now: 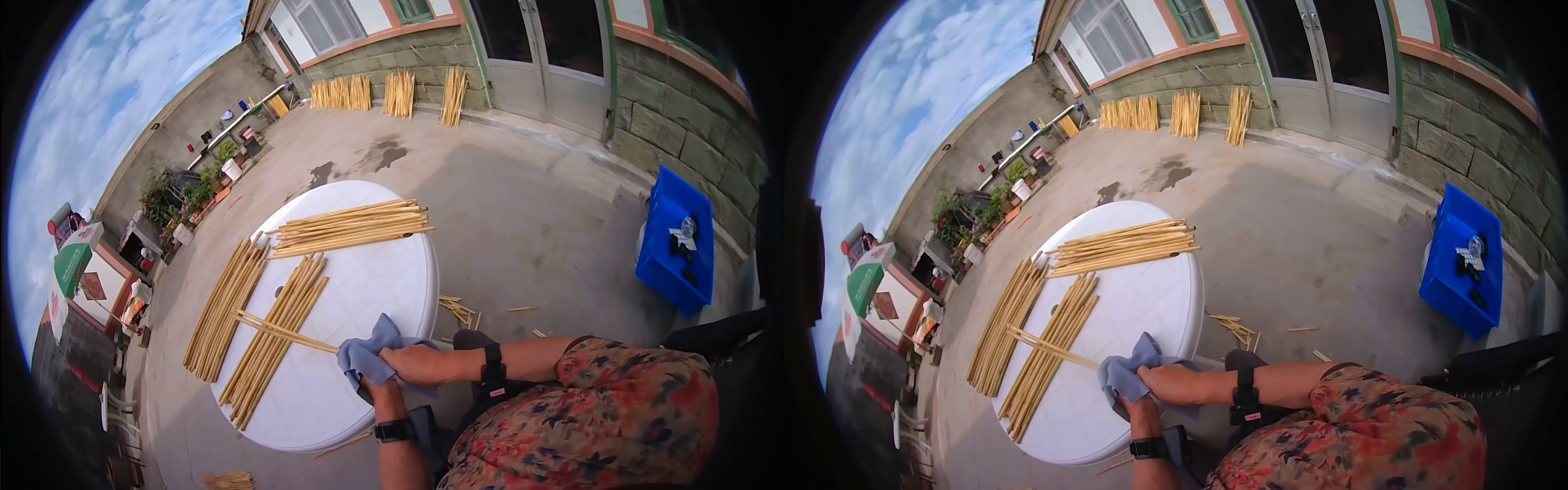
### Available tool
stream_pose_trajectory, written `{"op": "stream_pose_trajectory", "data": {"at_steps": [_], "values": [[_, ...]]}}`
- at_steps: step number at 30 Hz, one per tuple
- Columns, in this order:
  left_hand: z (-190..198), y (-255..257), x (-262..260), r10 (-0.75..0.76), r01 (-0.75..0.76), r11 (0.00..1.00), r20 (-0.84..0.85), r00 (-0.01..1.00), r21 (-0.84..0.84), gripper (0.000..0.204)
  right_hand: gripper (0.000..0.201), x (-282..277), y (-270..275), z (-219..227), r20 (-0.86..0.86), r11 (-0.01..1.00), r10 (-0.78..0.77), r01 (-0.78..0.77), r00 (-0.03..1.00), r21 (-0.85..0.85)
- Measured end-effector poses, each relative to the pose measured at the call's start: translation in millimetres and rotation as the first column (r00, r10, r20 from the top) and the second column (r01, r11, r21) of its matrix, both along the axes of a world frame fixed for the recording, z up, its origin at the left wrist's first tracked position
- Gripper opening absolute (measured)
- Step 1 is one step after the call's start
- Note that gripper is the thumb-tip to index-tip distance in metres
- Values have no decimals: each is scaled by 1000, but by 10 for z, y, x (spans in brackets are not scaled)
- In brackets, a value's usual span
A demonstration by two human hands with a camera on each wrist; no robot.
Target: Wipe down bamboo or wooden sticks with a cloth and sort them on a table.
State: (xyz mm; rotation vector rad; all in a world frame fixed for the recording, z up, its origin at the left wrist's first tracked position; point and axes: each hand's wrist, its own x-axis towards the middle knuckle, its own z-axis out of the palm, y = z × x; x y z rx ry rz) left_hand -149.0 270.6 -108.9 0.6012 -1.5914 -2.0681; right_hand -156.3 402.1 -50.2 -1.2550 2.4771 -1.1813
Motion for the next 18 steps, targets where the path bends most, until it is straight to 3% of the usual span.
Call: {"op": "stream_pose_trajectory", "data": {"at_steps": [2,4,7,8,12,15,16,18], "values": [[8,-45,-27,5,-2,996,-26,1000,93,33,15,-6,14,26,-14,1000,20,-20,1000,2],[156,-32,34,78,-71,972,-21,997,225,37,15,60,75,92,-55,985,37,-27,998,171],[310,-102,70,-5,2,979,13,1000,204,39,15,132,229,-5,-17,995,18,-16,1000,97],[8,-258,-61,118,-120,977,23,993,178,38,15,142,294,-1,-15,995,14,-13,1000,96],[27,-404,-140,59,-60,987,16,998,150,32,16,261,633,-31,-39,995,0,4,999,98],[380,-267,-100,119,-124,991,91,989,43,34,18,329,865,-59,-23,997,-18,20,1000,74],[269,-394,-142,62,-72,988,79,995,133,35,18,353,932,-60,8,996,-22,21,1000,92],[204,-452,-192,66,-75,991,82,994,110,35,19,373,1005,-83,34,996,-23,20,999,84]]}}
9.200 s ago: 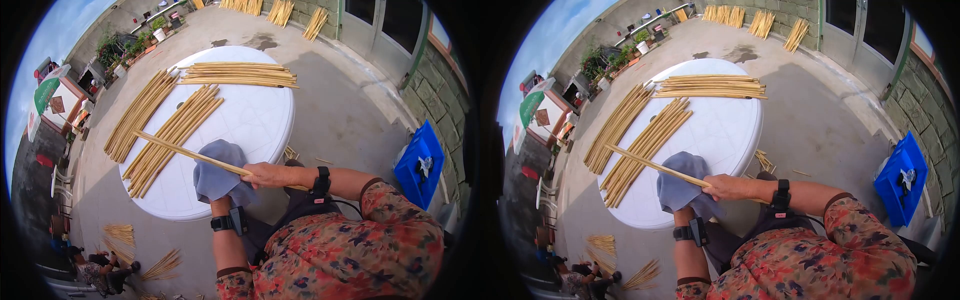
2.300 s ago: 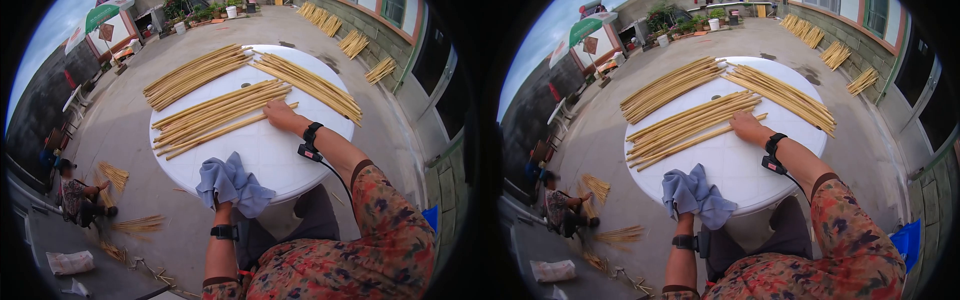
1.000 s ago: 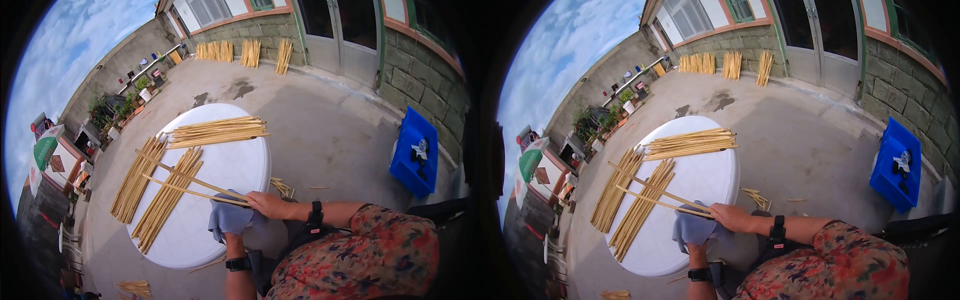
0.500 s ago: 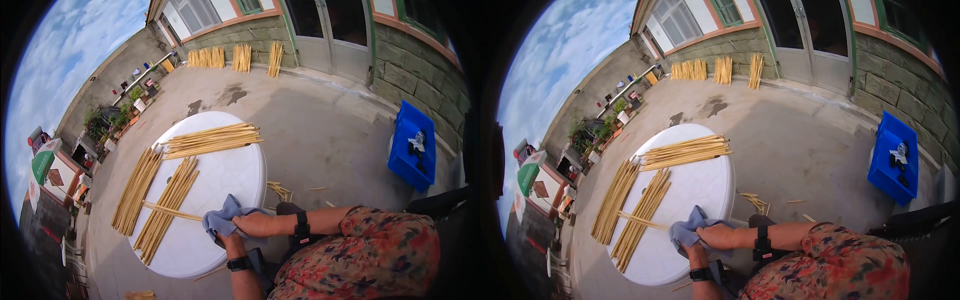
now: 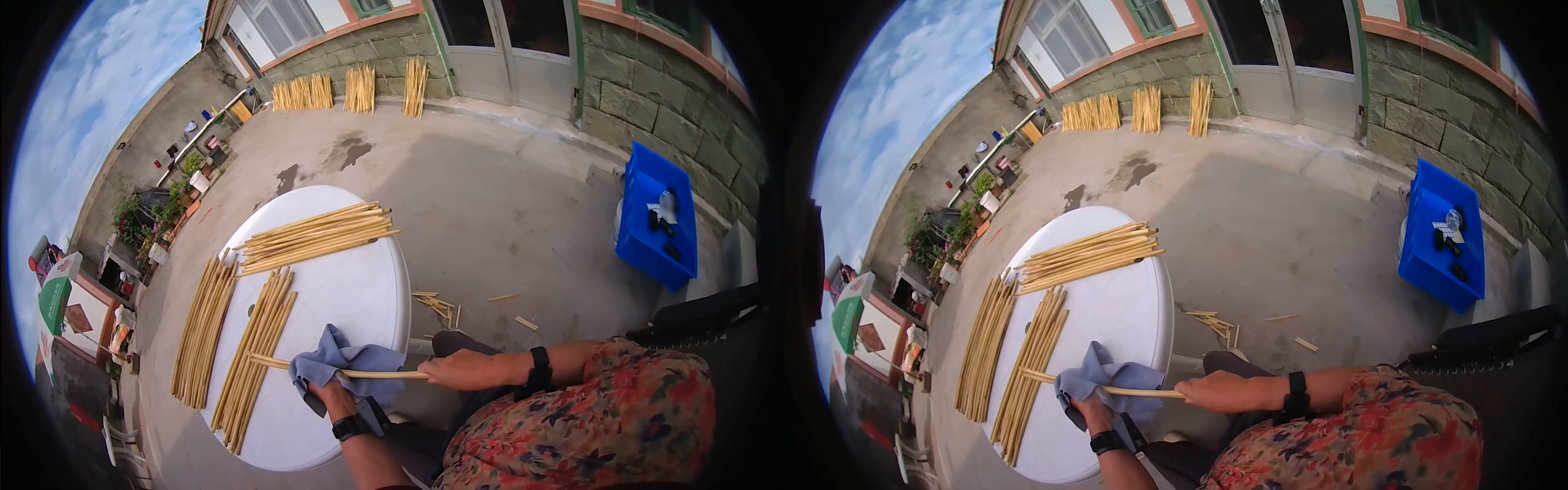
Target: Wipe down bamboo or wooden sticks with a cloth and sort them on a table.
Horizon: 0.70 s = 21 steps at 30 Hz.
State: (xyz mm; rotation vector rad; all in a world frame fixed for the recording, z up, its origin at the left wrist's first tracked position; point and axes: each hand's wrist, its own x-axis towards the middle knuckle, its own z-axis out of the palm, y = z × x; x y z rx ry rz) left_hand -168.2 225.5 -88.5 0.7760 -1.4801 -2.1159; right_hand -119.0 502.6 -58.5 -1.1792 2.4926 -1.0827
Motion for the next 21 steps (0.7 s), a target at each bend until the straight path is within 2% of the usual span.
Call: {"op": "stream_pose_trajectory", "data": {"at_steps": [2,4,5,6,7,8,10,11,13,14,16,21], "values": [[-99,-88,-30,26,-26,1000,-1,1000,-8,36,20,-37,57,-110,24,1000,-2,2,1000,-17],[-58,-73,14,5,-7,998,-41,999,-66,36,26,-141,112,-283,28,979,67,-61,997,-192],[2,-50,40,-10,0,993,-84,996,-117,37,26,-186,188,-284,35,979,59,-51,998,-197],[114,-27,40,6,-4,999,-49,999,41,36,28,-250,296,-161,323,990,89,-46,942,-137],[132,-36,16,17,-16,998,-31,999,56,36,30,-285,364,-92,586,995,95,-61,805,-78],[132,-40,-16,23,-22,999,-21,1000,49,35,30,-292,396,-89,594,996,89,-56,799,-75],[93,-67,-52,35,-35,999,-1,999,1,35,28,-302,447,-98,709,953,122,117,695,-279],[74,-79,-81,36,-36,999,4,999,-23,35,28,-319,435,-123,717,954,119,122,687,-275],[42,-92,-146,35,-35,996,8,999,-82,34,26,-385,350,-194,634,935,52,185,771,-301],[34,-106,-168,35,-34,994,6,999,-105,34,26,-440,333,-236,642,938,50,185,765,-294],[16,-135,-158,40,-38,986,10,999,-161,34,26,-490,314,-278,390,920,21,135,921,-368],[28,-148,-137,42,-29,962,44,998,-270,32,23,-707,356,-153,449,936,41,123,893,-331]]}}
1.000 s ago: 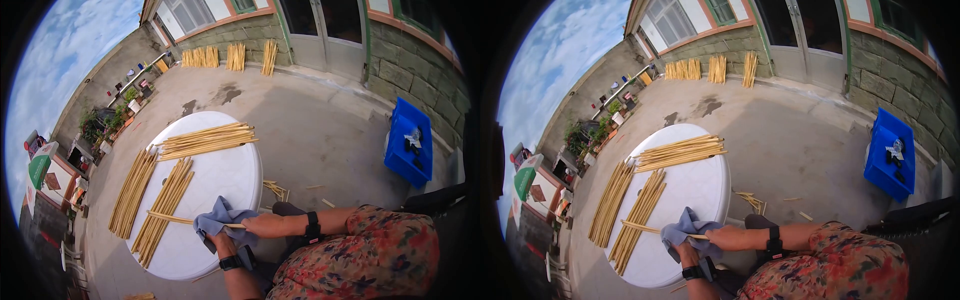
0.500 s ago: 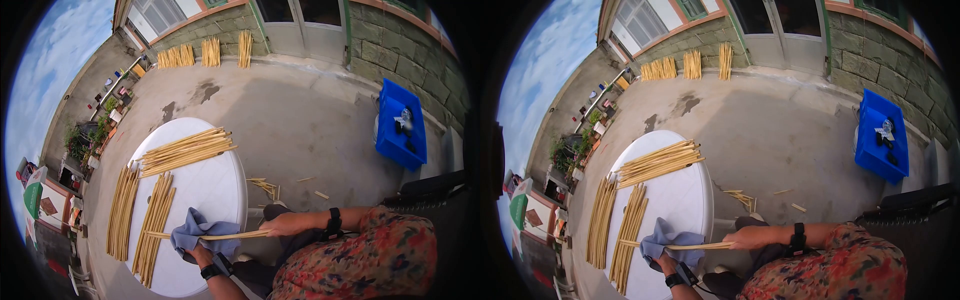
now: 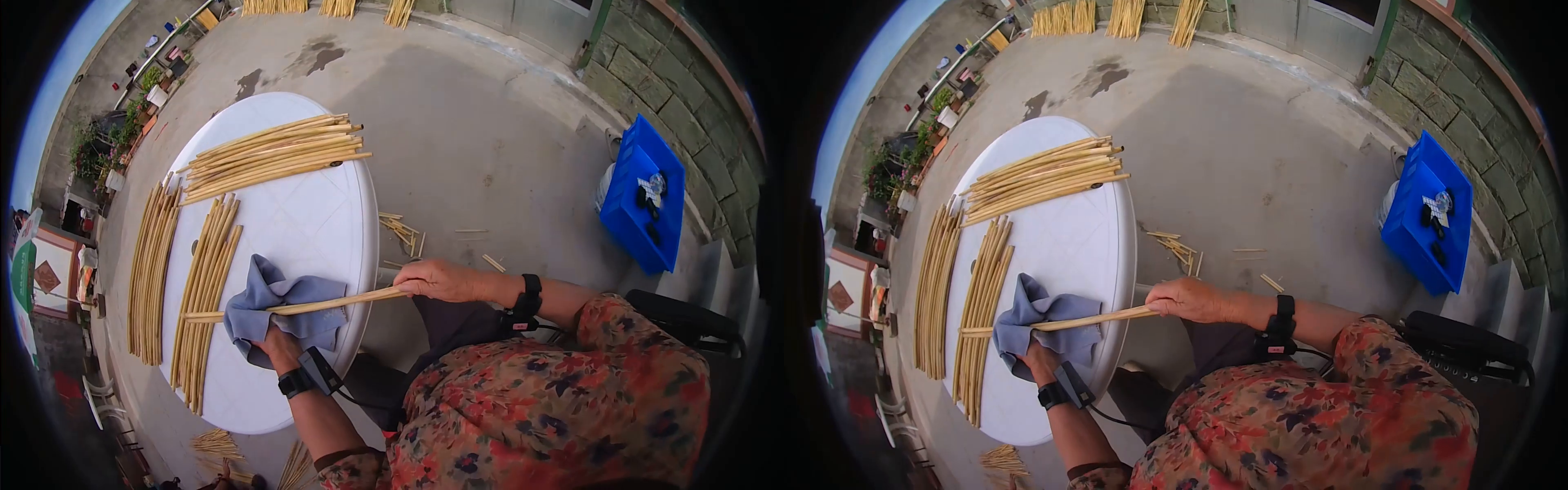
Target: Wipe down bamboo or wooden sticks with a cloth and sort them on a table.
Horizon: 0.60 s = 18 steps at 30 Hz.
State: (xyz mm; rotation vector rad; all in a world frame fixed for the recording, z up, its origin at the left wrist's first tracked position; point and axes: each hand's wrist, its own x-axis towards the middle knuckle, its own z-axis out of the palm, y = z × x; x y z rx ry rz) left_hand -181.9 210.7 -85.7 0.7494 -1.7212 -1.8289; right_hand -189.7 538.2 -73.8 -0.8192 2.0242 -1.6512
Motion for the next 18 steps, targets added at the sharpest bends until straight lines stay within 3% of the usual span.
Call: {"op": "stream_pose_trajectory", "data": {"at_steps": [5,7,8,10,11,12,14,15,17,18], "values": [[-22,-26,39,2,-2,1000,9,1000,-9,32,20,-70,75,129,42,1000,-23,22,999,16],[-38,-47,32,-1,69,931,-188,982,357,28,19,-70,122,124,35,997,40,-42,999,72],[-49,-56,36,-1,68,931,-185,983,358,28,19,-56,131,110,39,996,39,-42,998,73],[-15,-70,59,56,170,789,-344,937,591,22,18,-15,143,103,-163,1000,18,-14,986,28],[-85,-82,46,77,79,875,-299,951,477,25,18,8,146,114,-165,999,20,-15,986,28],[-47,-29,66,78,80,875,-302,950,477,25,18,30,155,142,-206,995,51,-33,977,89],[20,112,116,45,-25,993,-168,985,118,28,18,68,165,176,-258,987,82,-43,963,152],[100,164,141,41,-20,993,-181,983,119,28,20,102,160,191,-199,983,113,-80,973,165],[246,244,172,113,46,837,-256,960,545,31,21,165,141,240,-162,978,132,-102,978,182],[248,245,186,105,70,834,-281,954,547,31,25,199,118,276,-64,965,170,-153,983,214]]}}
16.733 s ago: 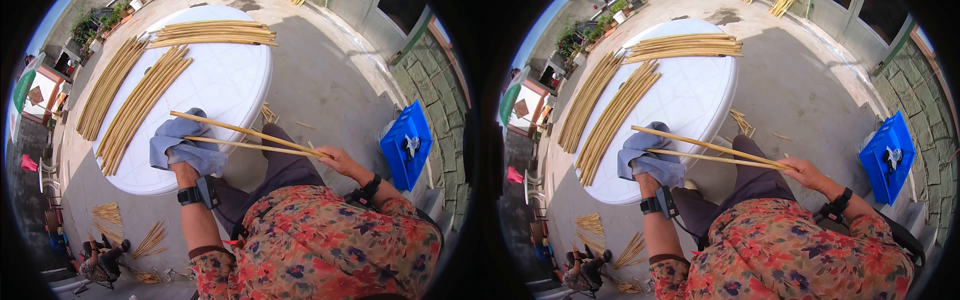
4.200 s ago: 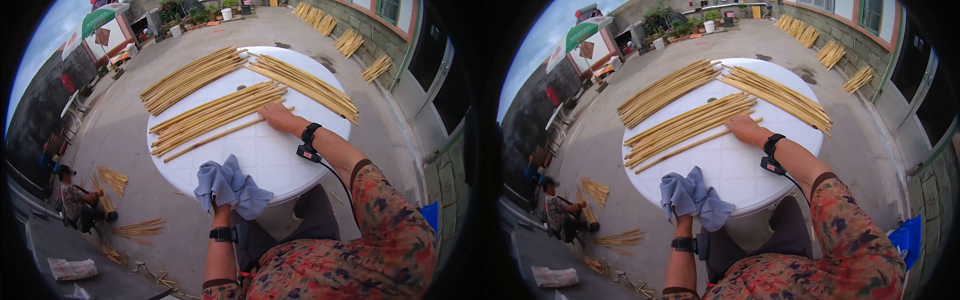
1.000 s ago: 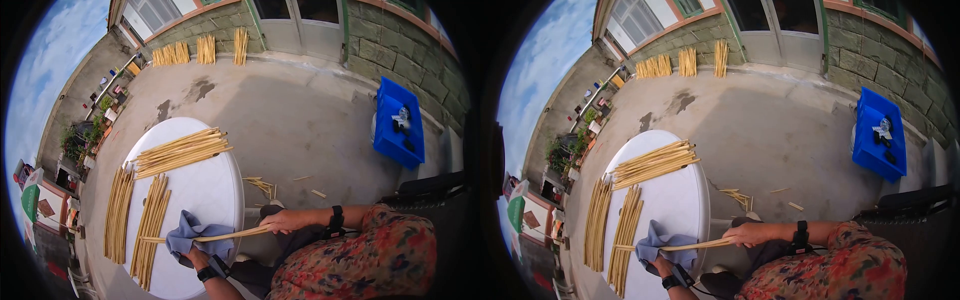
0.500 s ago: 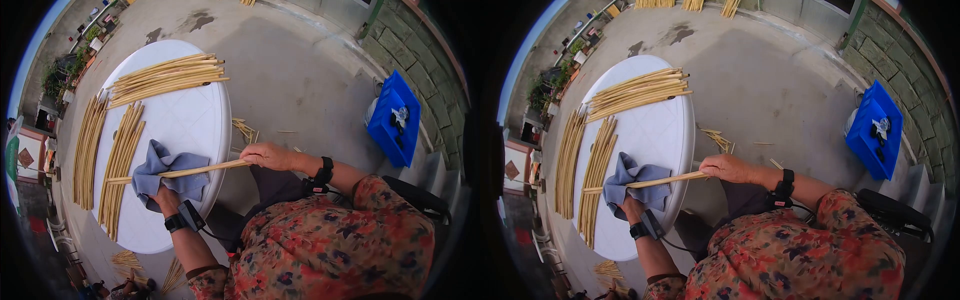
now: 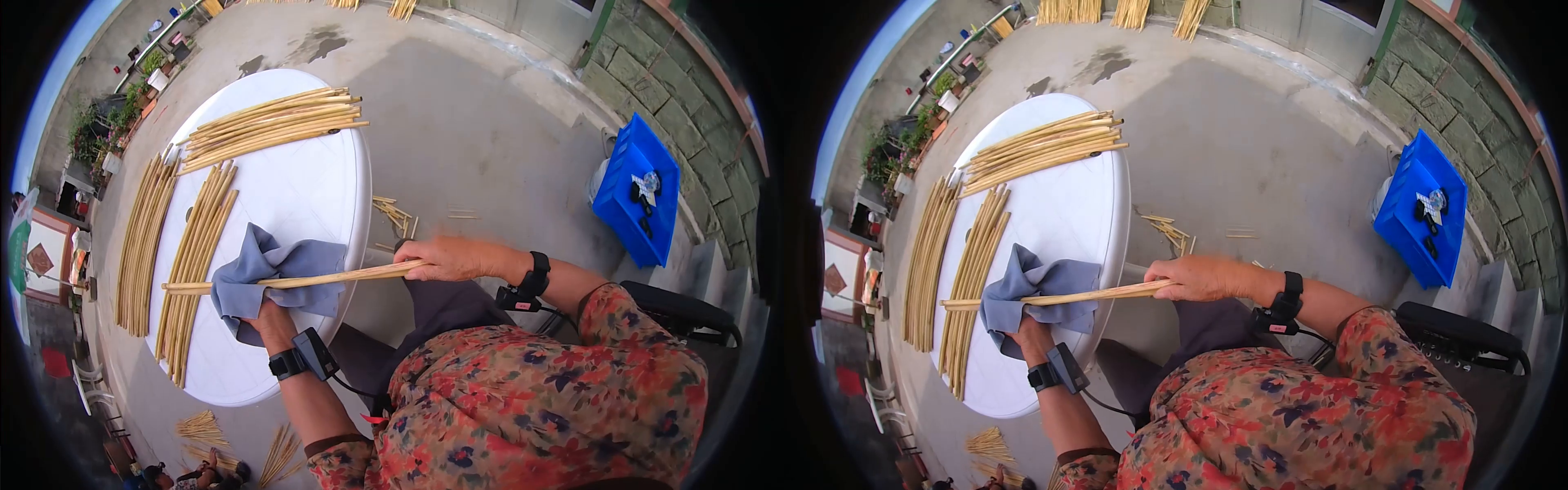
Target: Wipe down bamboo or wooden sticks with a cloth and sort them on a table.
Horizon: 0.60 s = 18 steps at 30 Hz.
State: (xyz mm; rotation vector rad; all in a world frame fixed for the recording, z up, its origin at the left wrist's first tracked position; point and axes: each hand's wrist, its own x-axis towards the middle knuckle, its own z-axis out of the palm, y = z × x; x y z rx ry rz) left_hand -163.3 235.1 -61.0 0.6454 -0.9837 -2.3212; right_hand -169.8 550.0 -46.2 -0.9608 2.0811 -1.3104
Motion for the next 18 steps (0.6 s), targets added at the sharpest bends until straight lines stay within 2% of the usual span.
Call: {"op": "stream_pose_trajectory", "data": {"at_steps": [2,3,4,5,6,8,9,10,11,12,14,18], "values": [[-21,-7,57,-42,31,982,-54,998,-189,37,35,59,-39,90,178,994,44,-60,983,90],[79,89,76,-21,9,962,-42,999,-272,39,35,64,-65,121,143,994,27,-41,989,101],[179,157,123,6,-17,935,-31,999,-355,42,36,69,-110,129,161,984,84,-107,983,144],[29,37,103,-37,-2,912,-88,995,-411,40,37,73,-159,141,184,967,140,-174,973,185],[9,2,105,-36,-7,893,-87,996,-451,40,37,72,-211,163,157,968,130,-160,979,195],[54,58,133,-6,-25,866,-61,998,-499,40,34,90,-317,170,291,972,177,-214,940,101],[64,76,157,10,-30,852,-41,999,-522,40,34,108,-364,76,276,971,176,-212,945,107],[77,87,196,23,-29,843,-19,1000,-537,40,31,116,-414,-41,58,984,176,-178,983,29],[87,88,239,39,-34,833,-2,999,-552,39,28,114,-447,-140,-160,985,152,-162,975,-56],[99,87,263,54,-37,823,14,998,-566,39,28,146,-459,-82,-170,984,157,-168,973,-51],[126,68,318,81,-42,808,41,996,-588,39,21,267,-439,83,-279,993,84,-59,957,100],[200,-18,395,148,-63,773,82,986,-631,38,18,291,-243,113,-296,989,65,-22,953,148]]}}
